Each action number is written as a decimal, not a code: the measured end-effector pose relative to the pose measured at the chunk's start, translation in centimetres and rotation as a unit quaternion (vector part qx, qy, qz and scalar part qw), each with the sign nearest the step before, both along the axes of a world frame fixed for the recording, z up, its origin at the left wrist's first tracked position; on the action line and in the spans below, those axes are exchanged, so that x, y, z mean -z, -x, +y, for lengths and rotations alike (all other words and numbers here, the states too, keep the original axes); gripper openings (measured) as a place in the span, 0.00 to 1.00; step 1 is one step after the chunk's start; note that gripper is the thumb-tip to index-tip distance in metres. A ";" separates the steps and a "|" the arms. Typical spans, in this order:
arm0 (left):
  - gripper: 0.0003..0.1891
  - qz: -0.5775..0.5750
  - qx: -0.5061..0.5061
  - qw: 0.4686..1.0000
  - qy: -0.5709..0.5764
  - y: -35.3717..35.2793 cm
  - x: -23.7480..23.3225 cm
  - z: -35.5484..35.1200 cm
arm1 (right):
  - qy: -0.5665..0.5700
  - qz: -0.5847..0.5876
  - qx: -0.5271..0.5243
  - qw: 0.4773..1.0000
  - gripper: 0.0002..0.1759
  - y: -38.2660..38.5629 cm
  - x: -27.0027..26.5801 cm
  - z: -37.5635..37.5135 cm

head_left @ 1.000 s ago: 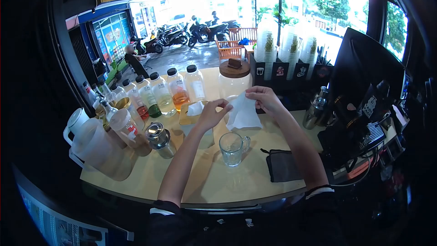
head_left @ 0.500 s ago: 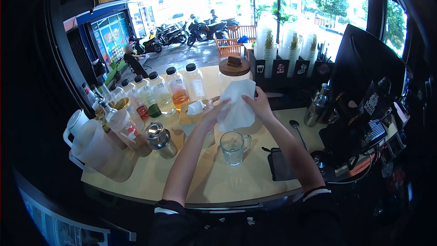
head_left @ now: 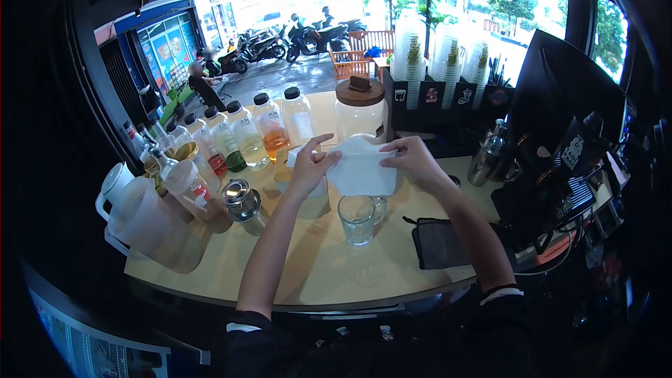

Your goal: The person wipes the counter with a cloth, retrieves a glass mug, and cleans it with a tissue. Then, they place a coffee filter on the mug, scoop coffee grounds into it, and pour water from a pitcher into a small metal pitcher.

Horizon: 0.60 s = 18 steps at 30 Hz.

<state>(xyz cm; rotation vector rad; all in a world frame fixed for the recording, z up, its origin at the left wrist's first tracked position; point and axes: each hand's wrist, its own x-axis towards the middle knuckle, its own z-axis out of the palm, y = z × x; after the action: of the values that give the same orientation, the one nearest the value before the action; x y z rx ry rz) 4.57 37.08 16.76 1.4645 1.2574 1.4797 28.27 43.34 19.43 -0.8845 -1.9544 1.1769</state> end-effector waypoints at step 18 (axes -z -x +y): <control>0.40 0.132 -0.033 0.991 -0.017 -6.7 11.0 -7.3 | -0.254 -0.225 -0.097 0.936 0.14 2.0 0.1 -9.9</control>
<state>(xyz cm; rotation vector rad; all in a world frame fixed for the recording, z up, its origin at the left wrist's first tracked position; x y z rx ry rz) 11.24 29.79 5.73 1.6987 1.4554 1.3896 26.22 33.43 19.33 -0.7313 -2.6039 0.5300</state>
